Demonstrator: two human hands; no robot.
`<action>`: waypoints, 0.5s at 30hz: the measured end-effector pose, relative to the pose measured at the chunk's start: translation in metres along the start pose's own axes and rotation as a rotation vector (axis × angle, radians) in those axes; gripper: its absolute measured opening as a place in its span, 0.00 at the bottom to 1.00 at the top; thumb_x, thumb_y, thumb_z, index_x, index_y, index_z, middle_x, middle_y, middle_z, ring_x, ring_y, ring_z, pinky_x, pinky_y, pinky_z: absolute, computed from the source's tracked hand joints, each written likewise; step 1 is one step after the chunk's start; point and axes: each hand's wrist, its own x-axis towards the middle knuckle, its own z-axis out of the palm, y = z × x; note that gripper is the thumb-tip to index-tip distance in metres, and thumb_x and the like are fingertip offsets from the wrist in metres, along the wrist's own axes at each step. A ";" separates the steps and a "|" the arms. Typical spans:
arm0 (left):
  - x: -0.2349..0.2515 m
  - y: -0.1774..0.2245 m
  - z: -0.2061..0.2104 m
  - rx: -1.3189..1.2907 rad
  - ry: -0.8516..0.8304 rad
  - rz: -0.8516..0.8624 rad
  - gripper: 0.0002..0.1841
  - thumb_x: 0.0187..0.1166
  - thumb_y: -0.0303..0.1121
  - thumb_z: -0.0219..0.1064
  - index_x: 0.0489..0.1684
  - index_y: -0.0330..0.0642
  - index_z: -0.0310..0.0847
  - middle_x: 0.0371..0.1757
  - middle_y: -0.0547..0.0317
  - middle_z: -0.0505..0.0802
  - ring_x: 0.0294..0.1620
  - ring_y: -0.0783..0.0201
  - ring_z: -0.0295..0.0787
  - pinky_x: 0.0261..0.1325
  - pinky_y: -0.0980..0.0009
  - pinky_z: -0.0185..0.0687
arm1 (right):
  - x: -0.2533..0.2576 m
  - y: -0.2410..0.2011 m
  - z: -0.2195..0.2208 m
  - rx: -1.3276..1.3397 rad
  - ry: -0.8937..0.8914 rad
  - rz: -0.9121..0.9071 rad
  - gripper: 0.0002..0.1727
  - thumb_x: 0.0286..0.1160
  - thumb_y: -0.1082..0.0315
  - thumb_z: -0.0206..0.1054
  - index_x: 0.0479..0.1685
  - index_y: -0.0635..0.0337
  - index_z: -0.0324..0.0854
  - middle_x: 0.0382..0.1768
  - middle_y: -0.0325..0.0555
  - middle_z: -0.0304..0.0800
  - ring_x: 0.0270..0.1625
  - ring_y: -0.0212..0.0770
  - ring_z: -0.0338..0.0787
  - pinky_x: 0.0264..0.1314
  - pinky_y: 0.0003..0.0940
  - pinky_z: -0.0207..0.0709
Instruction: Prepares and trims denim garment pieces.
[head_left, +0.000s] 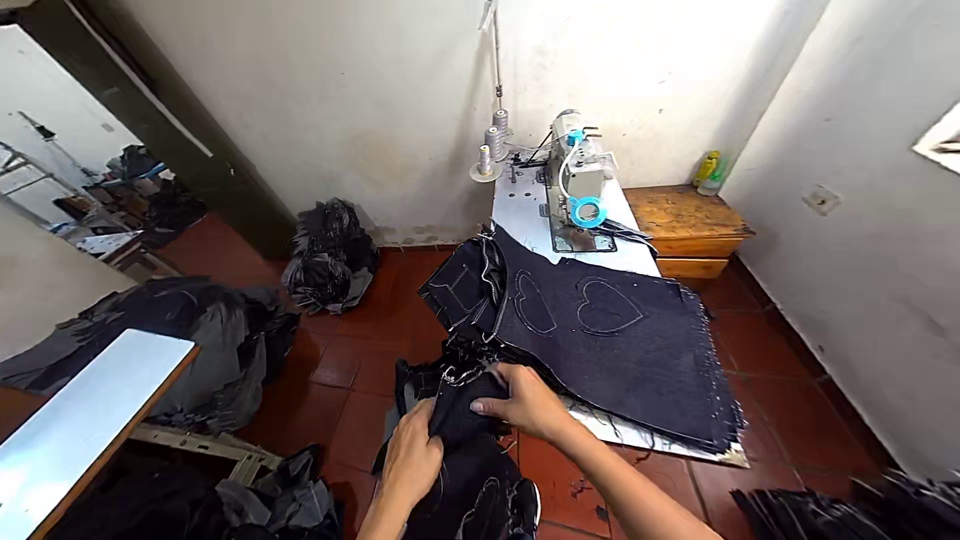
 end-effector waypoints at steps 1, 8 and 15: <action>-0.006 -0.006 -0.006 -0.134 -0.076 0.134 0.31 0.64 0.28 0.65 0.73 0.33 0.79 0.74 0.42 0.85 0.79 0.50 0.78 0.83 0.48 0.70 | -0.008 -0.009 0.000 0.123 -0.022 -0.072 0.23 0.63 0.53 0.82 0.48 0.62 0.87 0.37 0.47 0.92 0.41 0.41 0.90 0.50 0.45 0.83; -0.006 -0.028 -0.003 -0.704 -0.469 0.701 0.26 0.85 0.62 0.56 0.63 0.57 0.88 0.56 0.75 0.95 0.58 0.82 0.89 0.66 0.74 0.84 | -0.069 -0.069 -0.073 0.378 0.052 -0.332 0.08 0.70 0.64 0.77 0.41 0.58 0.90 0.31 0.33 0.94 0.35 0.26 0.91 0.43 0.29 0.88; -0.088 0.074 -0.139 -0.734 0.487 0.704 0.18 0.85 0.59 0.55 0.58 0.70 0.89 0.54 0.89 0.95 0.56 0.90 0.87 0.64 0.84 0.82 | -0.069 0.065 -0.105 0.407 0.003 -0.233 0.70 0.35 0.34 0.86 0.87 0.61 0.60 0.78 0.48 0.80 0.77 0.45 0.82 0.79 0.45 0.77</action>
